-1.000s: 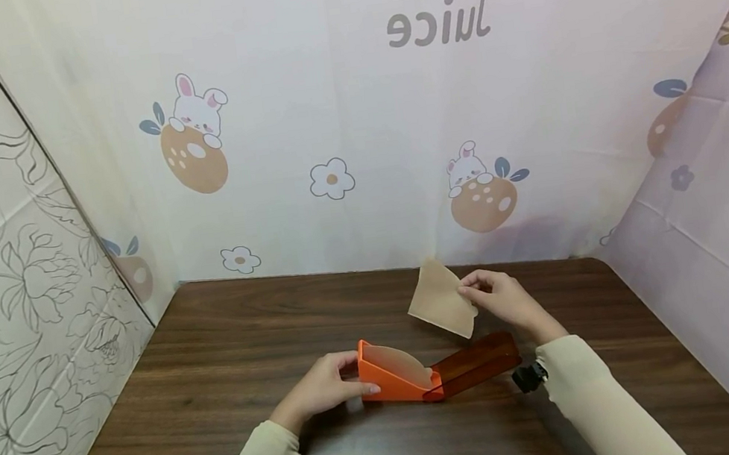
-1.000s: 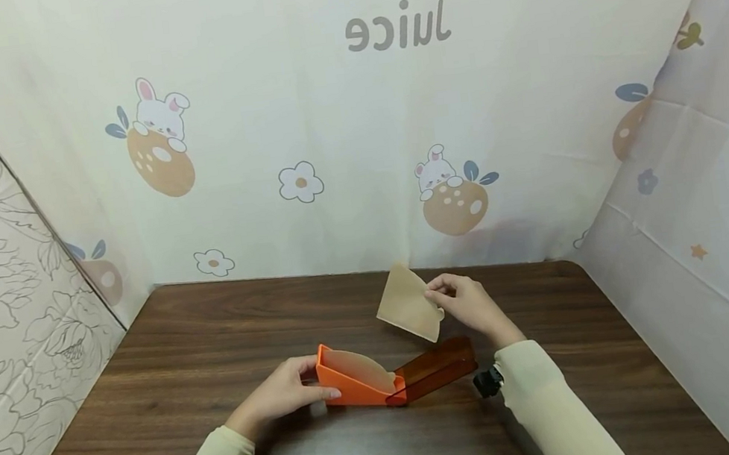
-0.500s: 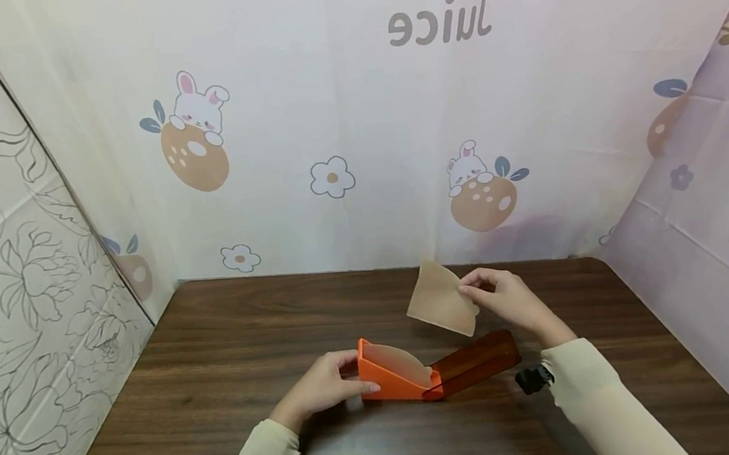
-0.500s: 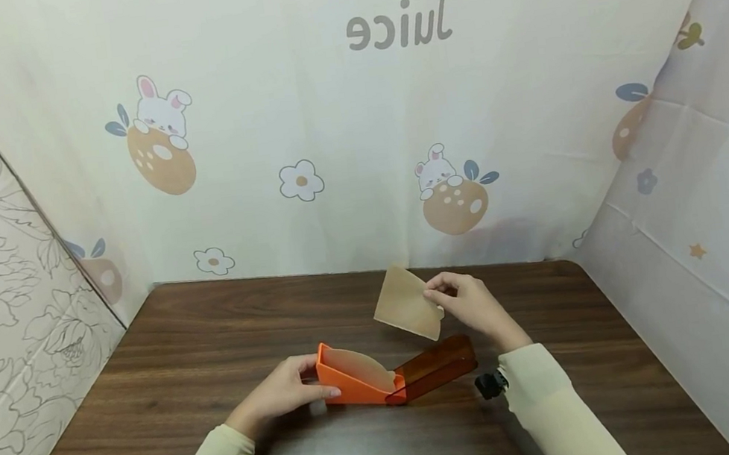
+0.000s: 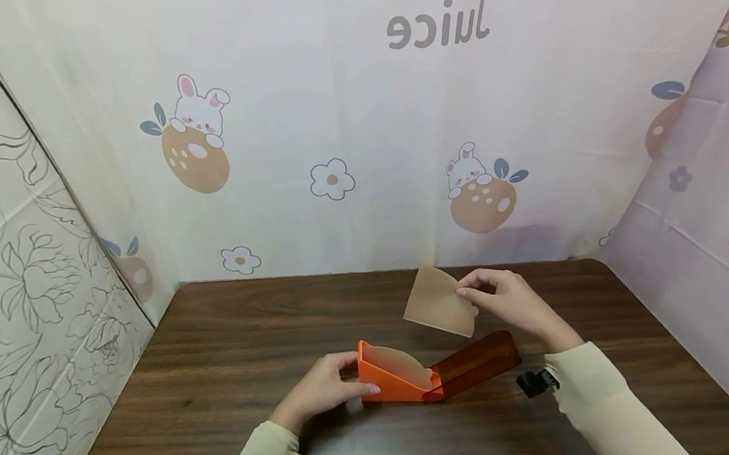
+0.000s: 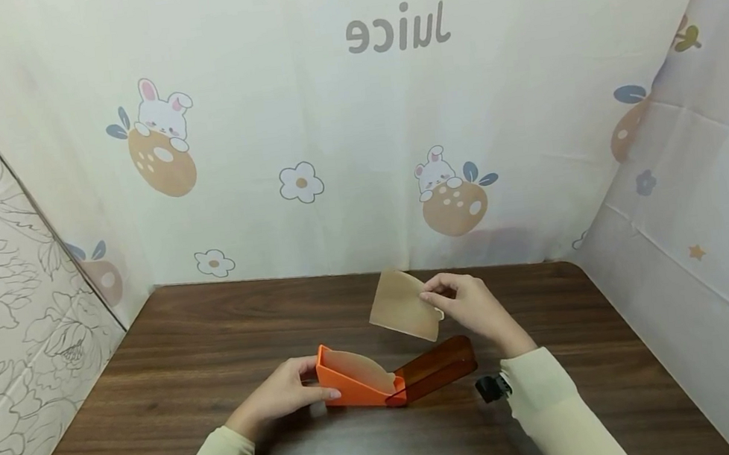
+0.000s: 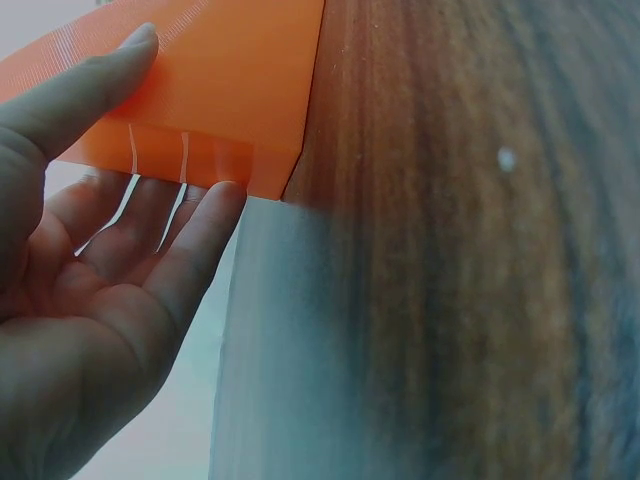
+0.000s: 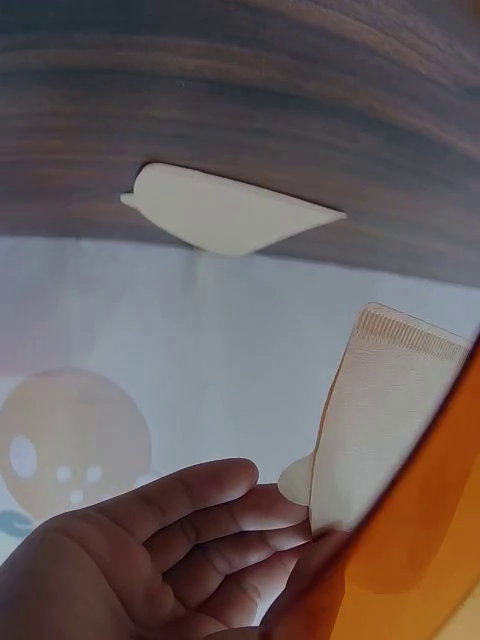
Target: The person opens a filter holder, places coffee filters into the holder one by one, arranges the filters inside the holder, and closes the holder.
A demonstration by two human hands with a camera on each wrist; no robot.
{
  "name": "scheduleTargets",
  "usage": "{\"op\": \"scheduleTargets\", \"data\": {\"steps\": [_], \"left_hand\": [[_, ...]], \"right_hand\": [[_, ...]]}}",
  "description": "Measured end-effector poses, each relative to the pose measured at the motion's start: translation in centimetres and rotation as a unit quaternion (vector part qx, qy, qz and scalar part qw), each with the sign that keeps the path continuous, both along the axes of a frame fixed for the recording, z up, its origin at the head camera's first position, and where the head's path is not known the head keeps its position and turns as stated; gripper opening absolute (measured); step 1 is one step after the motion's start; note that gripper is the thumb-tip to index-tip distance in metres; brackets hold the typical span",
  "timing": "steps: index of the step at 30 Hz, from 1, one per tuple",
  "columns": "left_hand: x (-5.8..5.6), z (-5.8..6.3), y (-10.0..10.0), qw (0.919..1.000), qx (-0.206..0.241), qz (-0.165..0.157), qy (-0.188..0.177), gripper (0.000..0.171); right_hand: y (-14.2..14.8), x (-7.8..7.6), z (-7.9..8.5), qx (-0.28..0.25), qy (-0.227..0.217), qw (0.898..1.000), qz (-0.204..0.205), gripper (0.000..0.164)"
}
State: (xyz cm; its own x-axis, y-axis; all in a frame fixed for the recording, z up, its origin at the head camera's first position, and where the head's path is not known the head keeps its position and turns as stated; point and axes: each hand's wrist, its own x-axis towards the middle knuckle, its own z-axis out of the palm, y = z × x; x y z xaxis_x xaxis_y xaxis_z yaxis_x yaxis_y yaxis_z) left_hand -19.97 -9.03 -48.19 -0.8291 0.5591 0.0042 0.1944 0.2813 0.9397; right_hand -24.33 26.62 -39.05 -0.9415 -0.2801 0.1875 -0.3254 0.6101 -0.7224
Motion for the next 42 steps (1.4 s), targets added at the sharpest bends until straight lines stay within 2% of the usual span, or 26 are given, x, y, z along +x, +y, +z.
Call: {"op": "scheduleTargets", "data": {"steps": [9,24,36,42], "left_hand": [[0.0,0.0,0.0,1.0000,0.006,-0.007,0.002,0.034],[-0.1,0.0,0.0,1.0000,0.006,-0.006,0.000,0.036],[0.0,0.0,0.0,1.0000,0.003,-0.003,0.000,0.035],[0.0,0.0,0.0,1.0000,0.000,-0.002,0.001,0.035]], "right_hand": [[-0.5,1.1,1.6,0.002,0.020,1.000,0.011,0.018],[-1.6,2.8,3.1,0.006,0.048,0.998,0.032,0.012],[-2.6,3.2,3.1,-0.021,0.055,0.995,0.085,0.009],[-3.0,3.2,2.9,-0.031,0.039,0.993,0.103,0.009]]}}
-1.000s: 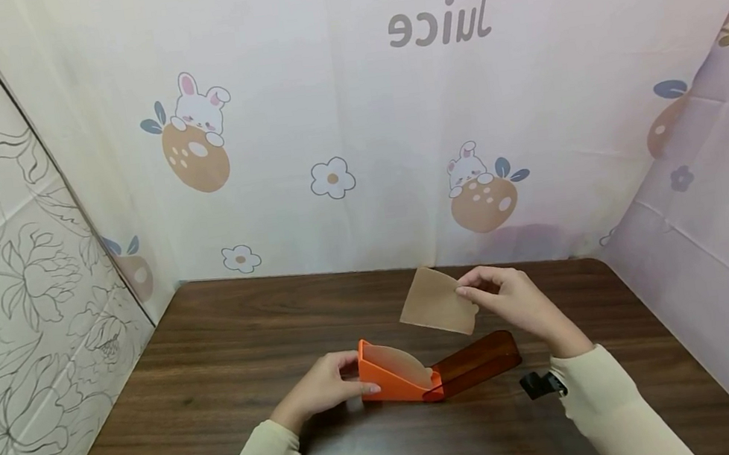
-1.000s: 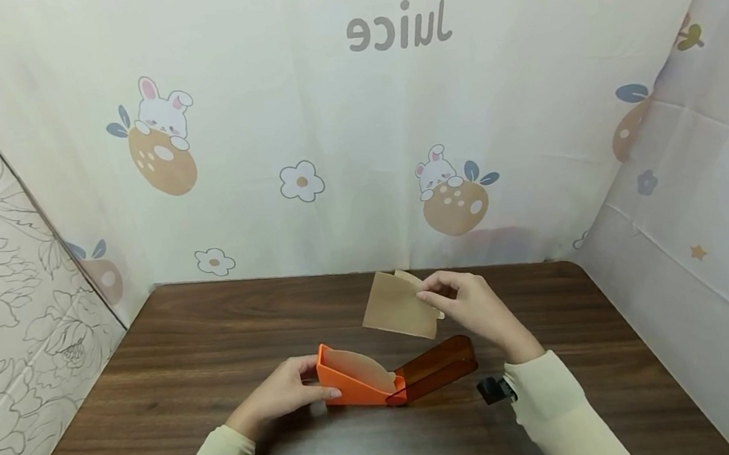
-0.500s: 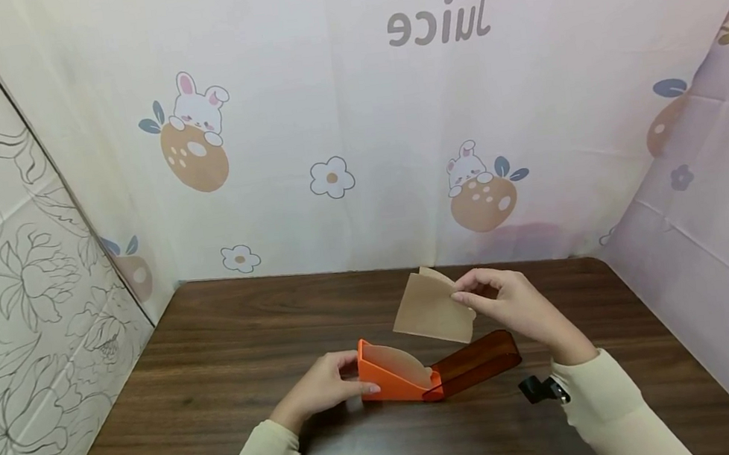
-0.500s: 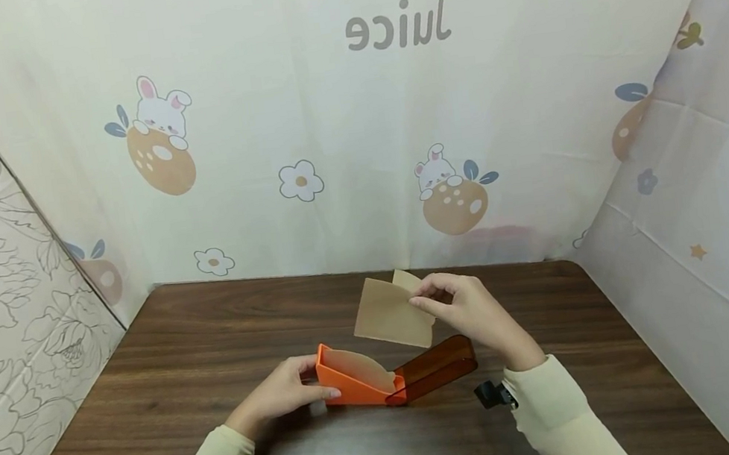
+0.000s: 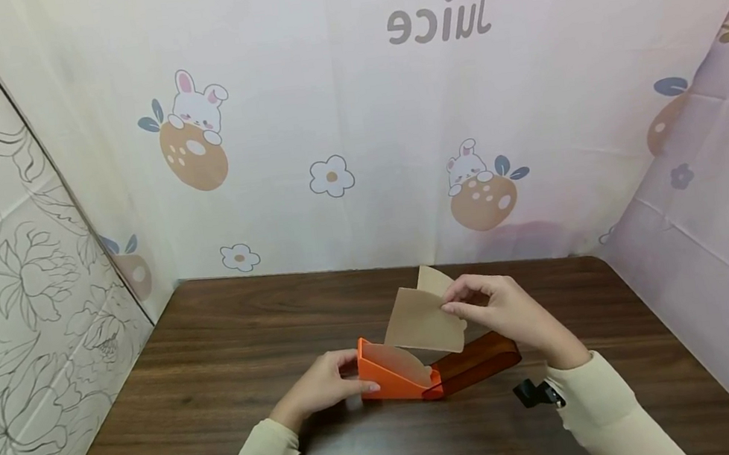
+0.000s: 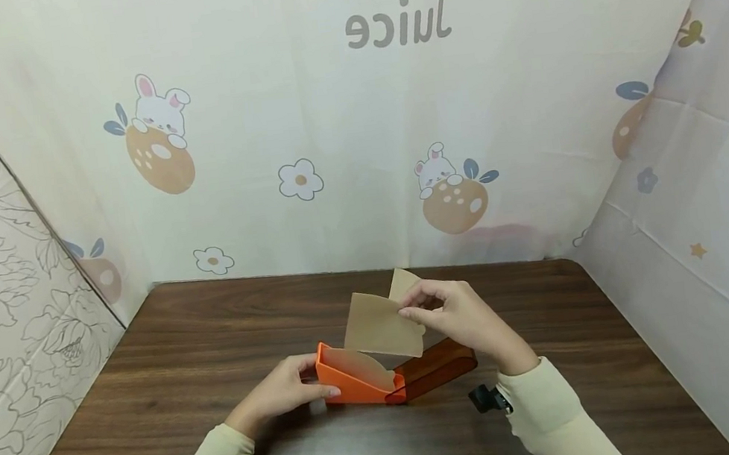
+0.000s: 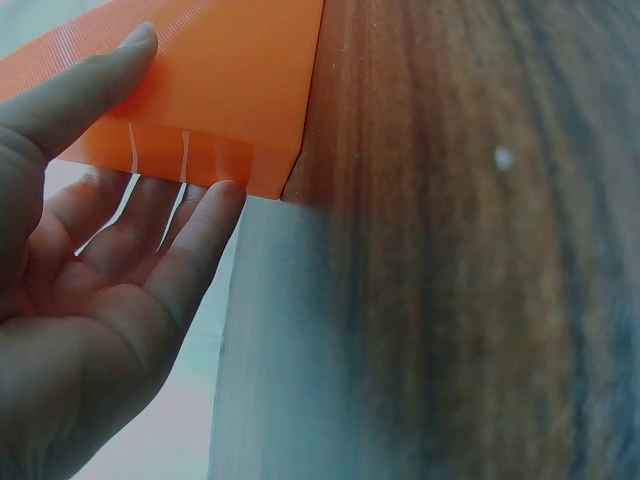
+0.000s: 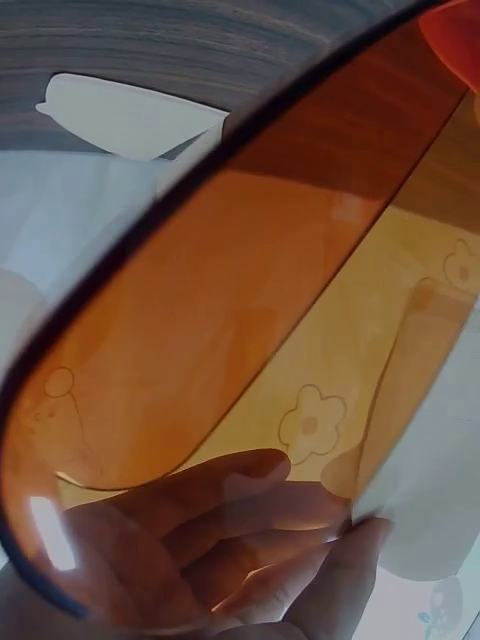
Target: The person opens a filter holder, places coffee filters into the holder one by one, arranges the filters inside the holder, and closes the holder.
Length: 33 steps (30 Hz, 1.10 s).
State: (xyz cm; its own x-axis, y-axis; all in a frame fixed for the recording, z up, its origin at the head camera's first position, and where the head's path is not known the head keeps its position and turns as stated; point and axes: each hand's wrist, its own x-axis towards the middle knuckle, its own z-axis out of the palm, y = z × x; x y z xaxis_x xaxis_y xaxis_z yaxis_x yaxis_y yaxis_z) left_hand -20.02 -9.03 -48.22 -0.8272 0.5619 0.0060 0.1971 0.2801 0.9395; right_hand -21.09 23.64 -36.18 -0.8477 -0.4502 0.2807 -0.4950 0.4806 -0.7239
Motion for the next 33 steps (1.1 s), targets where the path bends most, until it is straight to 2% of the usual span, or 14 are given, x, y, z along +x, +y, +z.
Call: {"op": "scheduleTargets", "data": {"steps": [8,18,33], "left_hand": [[-0.1,0.0,0.1,1.0000,-0.003,0.003,-0.002,0.037],[0.0,0.1,0.1,1.0000,-0.005,0.003,-0.004,0.035],[0.0,0.0,0.2,0.9999,-0.010,0.005,0.012,0.030]], "right_hand": [[-0.8,0.4,-0.1,0.003,-0.014,1.000,0.012,0.009],[-1.3,0.7,-0.7,0.043,0.016,0.998,0.032,0.011],[-2.0,0.8,-1.6,0.069,0.012,0.995,0.067,0.007]]}}
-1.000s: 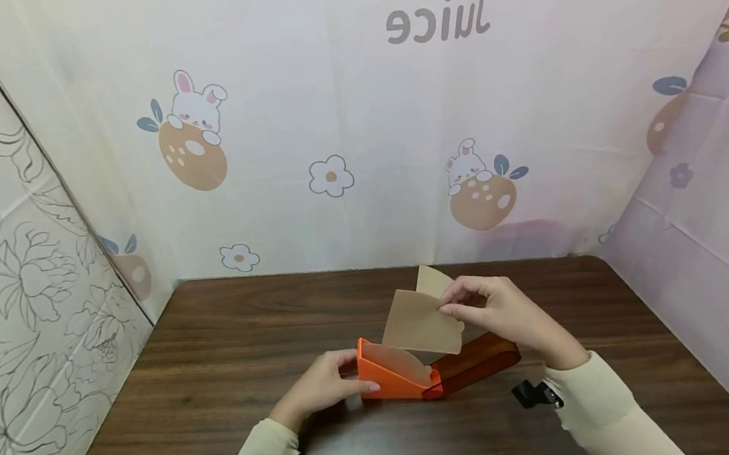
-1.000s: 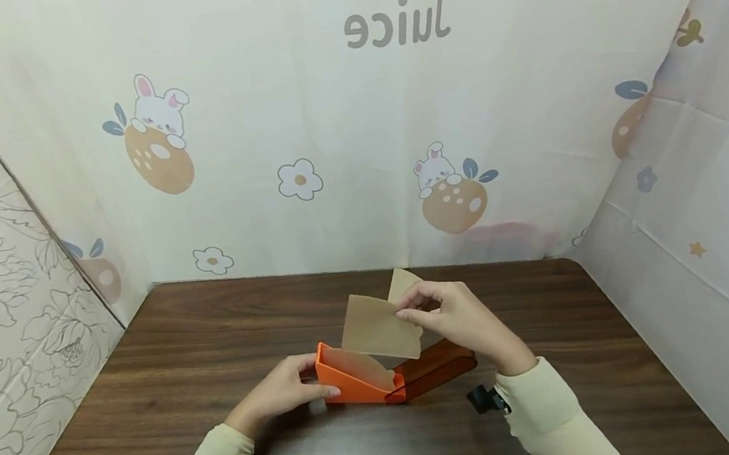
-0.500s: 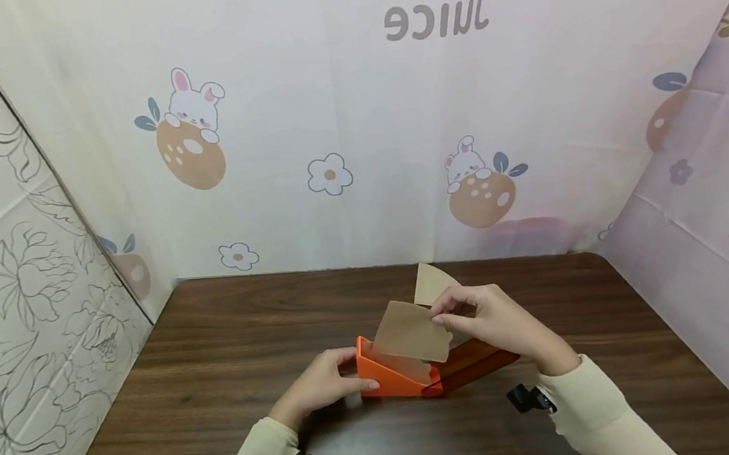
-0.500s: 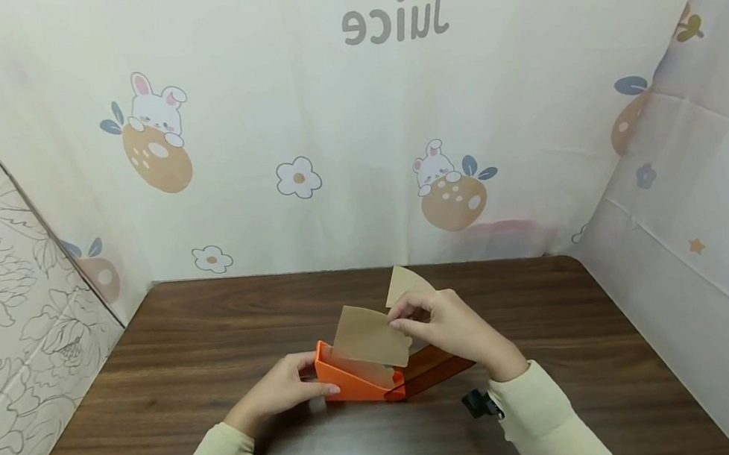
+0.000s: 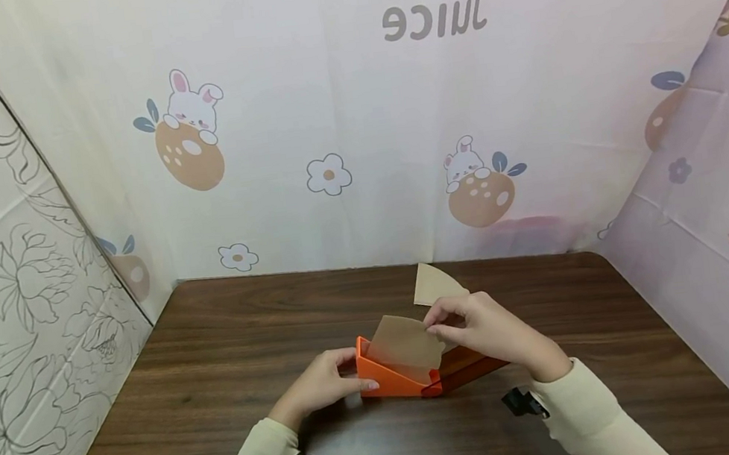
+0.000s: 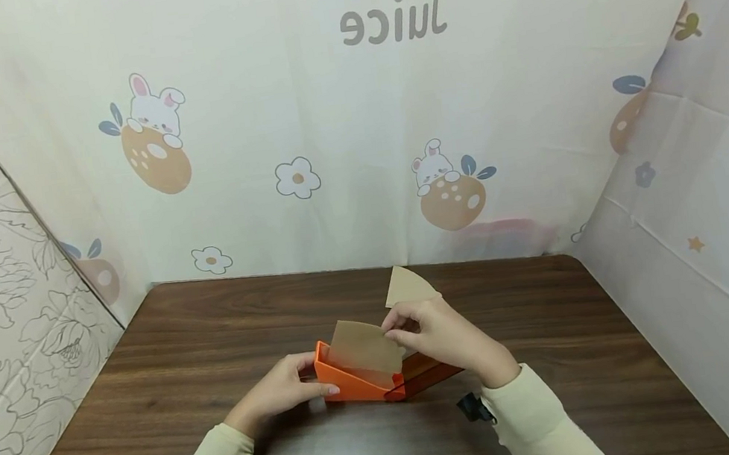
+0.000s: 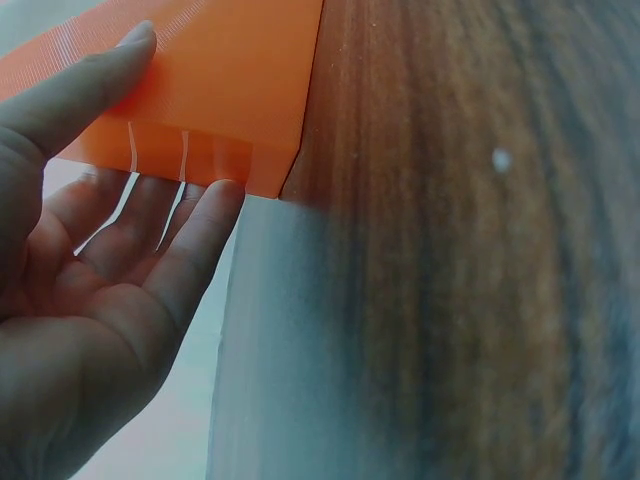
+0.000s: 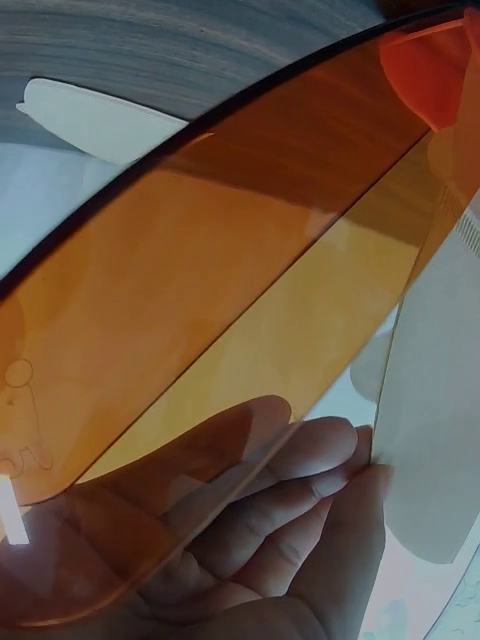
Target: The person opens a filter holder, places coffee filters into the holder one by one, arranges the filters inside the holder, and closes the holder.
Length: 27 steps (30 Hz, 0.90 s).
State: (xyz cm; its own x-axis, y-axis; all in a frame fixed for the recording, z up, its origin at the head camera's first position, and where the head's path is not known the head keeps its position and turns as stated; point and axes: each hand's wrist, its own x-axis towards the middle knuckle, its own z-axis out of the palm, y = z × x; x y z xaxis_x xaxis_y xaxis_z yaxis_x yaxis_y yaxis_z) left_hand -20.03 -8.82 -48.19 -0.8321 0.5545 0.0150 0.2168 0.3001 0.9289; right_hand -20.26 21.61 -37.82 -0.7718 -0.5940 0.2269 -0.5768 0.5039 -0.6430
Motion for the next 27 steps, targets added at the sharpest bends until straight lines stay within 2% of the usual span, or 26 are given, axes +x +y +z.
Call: {"op": "scheduleTargets", "data": {"steps": [6,14,27], "left_hand": [[0.1,0.0,0.0,1.0000,-0.005,0.002,-0.001,0.031],[0.0,0.0,0.0,1.0000,-0.004,0.001,-0.007,0.032],[0.1,0.2,0.0,0.9998,0.007,-0.002,-0.016,0.030]], "right_hand": [[-0.6,0.2,-0.4,0.013,-0.012,1.000,0.007,0.012],[-1.3,0.4,-0.5,0.052,0.003,0.999,0.008,0.012],[-1.9,0.6,-0.8,0.067,-0.005,0.998,0.015,0.010]]}}
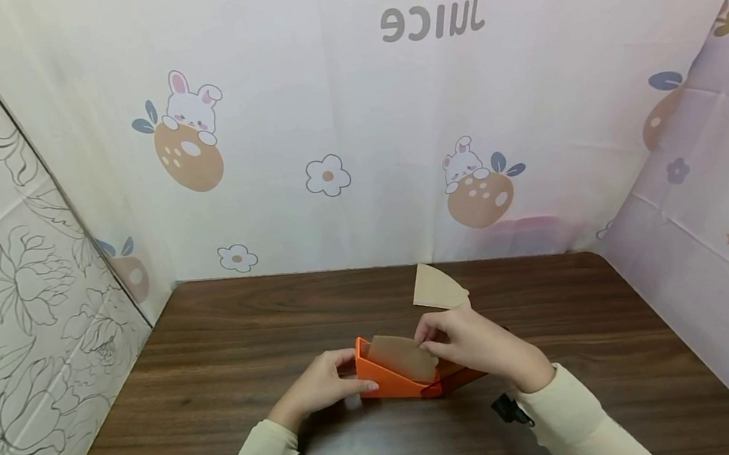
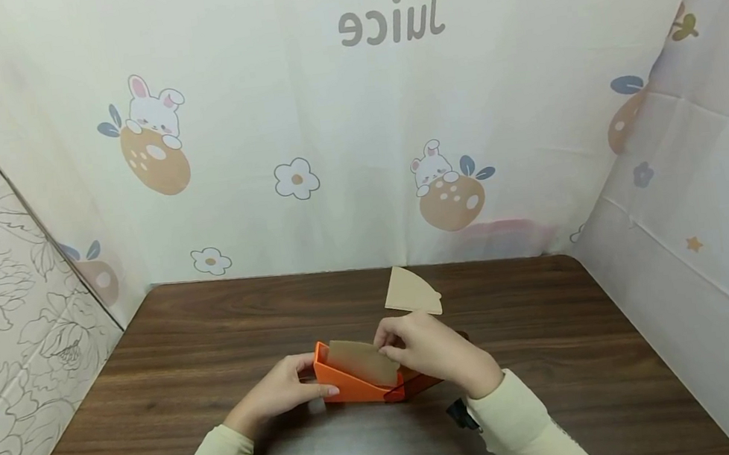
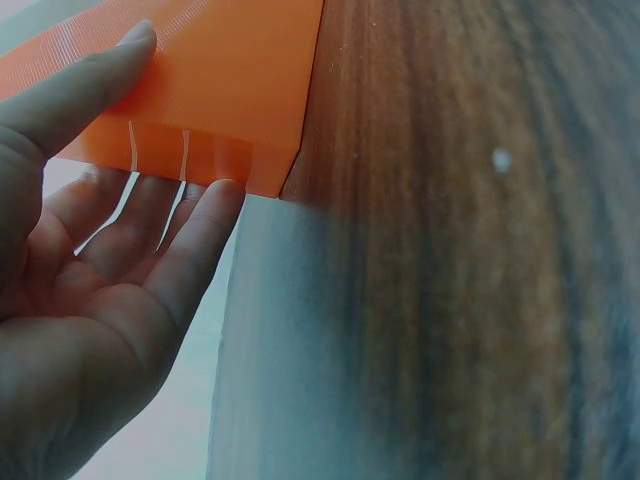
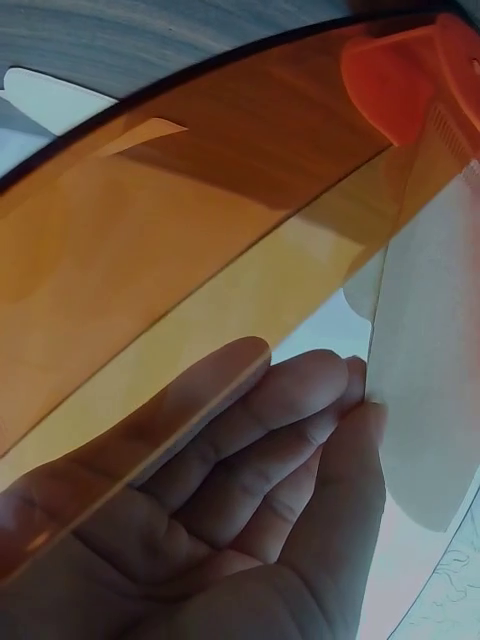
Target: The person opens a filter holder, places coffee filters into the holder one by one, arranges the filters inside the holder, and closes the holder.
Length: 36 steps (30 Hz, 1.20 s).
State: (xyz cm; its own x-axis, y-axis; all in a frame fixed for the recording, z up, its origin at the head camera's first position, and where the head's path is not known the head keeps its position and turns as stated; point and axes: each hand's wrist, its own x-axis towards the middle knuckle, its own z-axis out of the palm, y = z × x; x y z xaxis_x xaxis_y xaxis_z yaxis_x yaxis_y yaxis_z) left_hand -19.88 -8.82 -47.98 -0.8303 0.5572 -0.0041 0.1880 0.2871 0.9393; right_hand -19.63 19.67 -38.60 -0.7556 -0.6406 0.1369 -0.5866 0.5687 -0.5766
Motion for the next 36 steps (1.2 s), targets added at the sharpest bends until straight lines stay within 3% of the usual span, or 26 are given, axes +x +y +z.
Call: {"op": "scheduleTargets", "data": {"steps": [36], "left_hand": [[0.0,-0.1,0.0,0.9999,0.006,-0.001,-0.010,0.033]], "right_hand": [[-1.8,-0.1,-1.4,0.053,-0.003,0.998,0.014,0.010]]}}
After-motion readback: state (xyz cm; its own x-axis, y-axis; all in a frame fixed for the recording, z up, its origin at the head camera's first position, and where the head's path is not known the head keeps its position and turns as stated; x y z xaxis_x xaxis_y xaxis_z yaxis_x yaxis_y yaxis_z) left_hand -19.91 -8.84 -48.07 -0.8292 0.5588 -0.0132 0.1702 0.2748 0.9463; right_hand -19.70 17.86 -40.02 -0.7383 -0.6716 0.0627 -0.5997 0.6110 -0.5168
